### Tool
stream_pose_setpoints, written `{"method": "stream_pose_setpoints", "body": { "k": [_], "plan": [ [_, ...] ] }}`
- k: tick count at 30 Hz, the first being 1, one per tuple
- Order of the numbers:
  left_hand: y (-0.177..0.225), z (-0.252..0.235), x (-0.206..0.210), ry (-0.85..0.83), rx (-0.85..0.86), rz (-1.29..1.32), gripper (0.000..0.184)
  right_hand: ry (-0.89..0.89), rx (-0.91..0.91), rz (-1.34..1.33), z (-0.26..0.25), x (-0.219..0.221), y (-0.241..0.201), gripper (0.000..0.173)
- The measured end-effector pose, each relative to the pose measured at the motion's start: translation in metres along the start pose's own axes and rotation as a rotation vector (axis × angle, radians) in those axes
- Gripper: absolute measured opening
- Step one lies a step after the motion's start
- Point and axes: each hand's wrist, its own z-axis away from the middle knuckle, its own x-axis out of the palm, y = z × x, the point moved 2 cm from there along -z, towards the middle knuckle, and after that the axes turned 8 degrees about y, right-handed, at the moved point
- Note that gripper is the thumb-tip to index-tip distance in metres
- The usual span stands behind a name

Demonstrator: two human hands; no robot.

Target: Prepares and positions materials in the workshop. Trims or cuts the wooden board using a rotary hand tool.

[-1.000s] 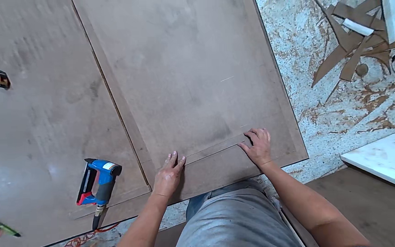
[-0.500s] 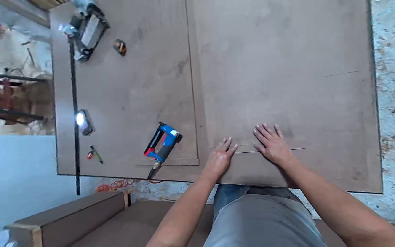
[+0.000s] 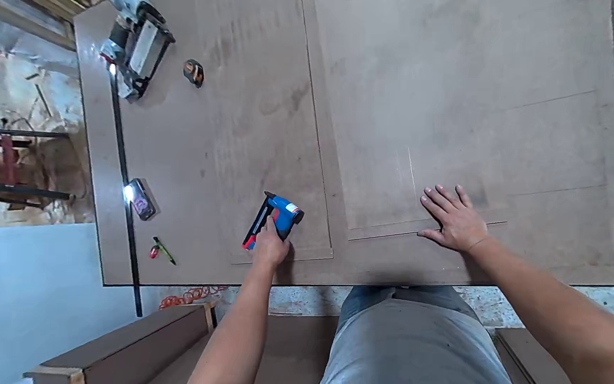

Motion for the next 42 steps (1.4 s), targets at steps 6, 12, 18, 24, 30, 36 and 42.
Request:
{"method": "stream_pose_setpoints", "body": {
  "k": [6,12,18,24,30,36,42],
  "plan": [
    [0.006,-0.021,-0.01,-0.066,-0.033,0.283,0.099,0.007,0.0,-0.009,0.0,-0.002,-0.002,0.094],
    [0.049,0.019,-0.069,-0.175,0.135,0.233,0.035,0.007,0.018,-0.038,0.001,-0.005,-0.001,0.095],
    [0.093,0.032,-0.057,-0.307,0.613,0.101,0.03,0.023,0.012,-0.053,-0.001,-0.005,-0.001,0.095],
    [0.101,0.028,-0.048,-0.363,0.613,0.0,0.025,0.006,0.005,-0.057,0.0,-0.003,0.0,0.094],
    [0.112,0.027,-0.05,-0.38,0.591,-0.102,0.023,-0.004,-0.003,-0.049,-0.001,-0.003,0.001,0.093],
    [0.143,0.035,-0.044,-0.398,0.61,-0.064,0.023,0.033,-0.006,-0.067,0.001,0.0,0.004,0.092],
    [0.175,0.044,-0.043,-0.388,0.625,-0.067,0.019,0.028,-0.005,-0.078,0.002,-0.001,0.004,0.09]
  ]
}}
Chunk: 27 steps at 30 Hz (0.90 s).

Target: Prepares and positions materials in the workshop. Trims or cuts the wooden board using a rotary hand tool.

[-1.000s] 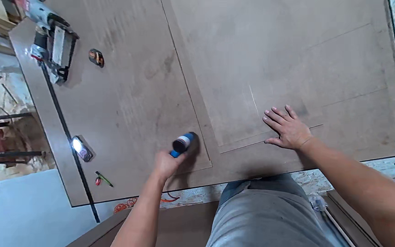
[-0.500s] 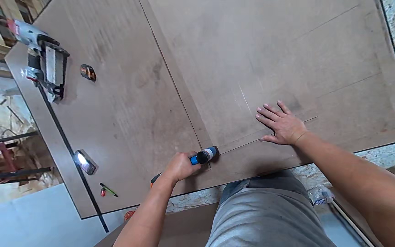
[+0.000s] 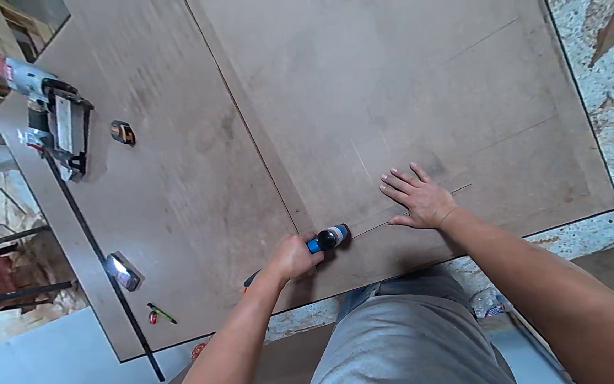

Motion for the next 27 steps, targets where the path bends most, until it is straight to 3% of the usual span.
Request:
{"method": "stream_pose_setpoints", "body": {
  "k": [20,22,24,27],
  "plan": [
    [0.106,-0.022,0.004,0.009,0.003,-0.039,0.022,0.043,0.003,-0.132,0.004,-0.002,0.004,0.086],
    [0.113,-0.023,0.003,0.018,-0.005,-0.035,0.021,0.128,0.112,-0.174,0.021,-0.016,0.018,0.078],
    [0.116,-0.022,0.001,0.016,-0.018,-0.028,0.022,0.221,0.343,-0.108,0.053,-0.036,0.046,0.079],
    [0.121,-0.023,0.001,0.031,-0.03,-0.006,0.021,0.205,0.602,-0.033,0.094,-0.057,0.085,0.106]
  ]
}}
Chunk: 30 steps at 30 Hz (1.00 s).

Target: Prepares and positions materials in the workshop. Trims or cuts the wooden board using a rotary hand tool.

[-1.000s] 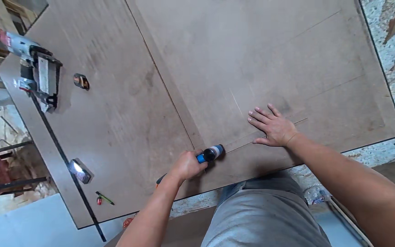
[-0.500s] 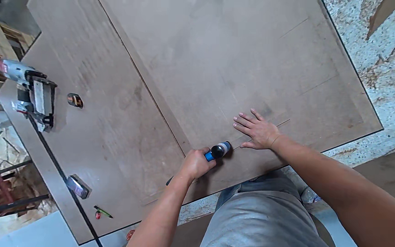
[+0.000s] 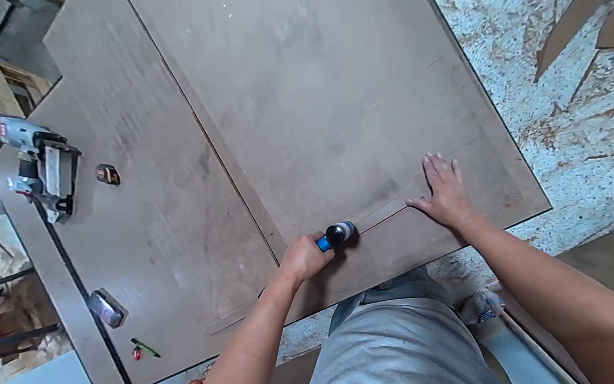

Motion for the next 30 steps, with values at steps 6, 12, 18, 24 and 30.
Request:
{"method": "stream_pose_setpoints", "body": {
  "k": [6,12,18,24,30],
  "plan": [
    [0.034,-0.008,0.003,0.031,0.029,-0.023,0.021,0.016,-0.043,0.047,0.004,0.007,0.014,0.103],
    [0.069,-0.017,0.001,0.036,0.026,0.01,0.019,0.027,-0.043,0.031,0.004,0.006,0.014,0.102],
    [0.097,-0.025,0.001,0.049,0.051,0.008,0.018,0.041,-0.047,0.036,0.005,0.007,0.015,0.102],
    [0.123,-0.033,0.004,0.078,0.088,-0.001,0.018,0.092,-0.046,-0.027,0.007,0.006,0.015,0.1],
    [0.153,-0.047,-0.002,0.023,0.068,-0.022,0.021,0.092,-0.018,-0.041,0.006,0.005,0.015,0.104]
  ]
}}
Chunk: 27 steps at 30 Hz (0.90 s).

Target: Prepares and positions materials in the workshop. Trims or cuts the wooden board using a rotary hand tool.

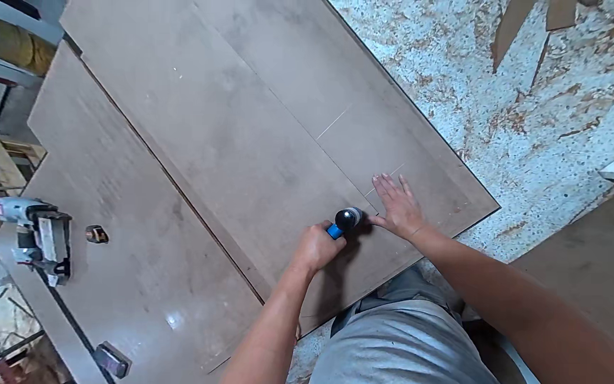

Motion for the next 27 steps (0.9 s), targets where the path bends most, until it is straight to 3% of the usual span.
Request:
{"method": "stream_pose_setpoints", "body": {
  "k": [19,22,25,27],
  "plan": [
    [0.016,-0.001,-0.004,-0.026,-0.007,0.044,0.025,-0.019,0.019,0.007,0.001,-0.008,-0.003,0.102],
    [-0.034,0.023,-0.015,0.181,-0.136,0.237,0.036,-0.009,0.012,0.028,-0.002,-0.01,0.002,0.109],
    [-0.129,0.067,-0.03,0.421,-0.289,0.283,0.053,0.034,0.008,0.042,0.004,-0.002,-0.001,0.106],
    [-0.198,0.094,-0.031,0.485,-0.326,0.301,0.064,0.054,0.027,0.072,0.004,0.0,-0.005,0.103]
  ]
}}
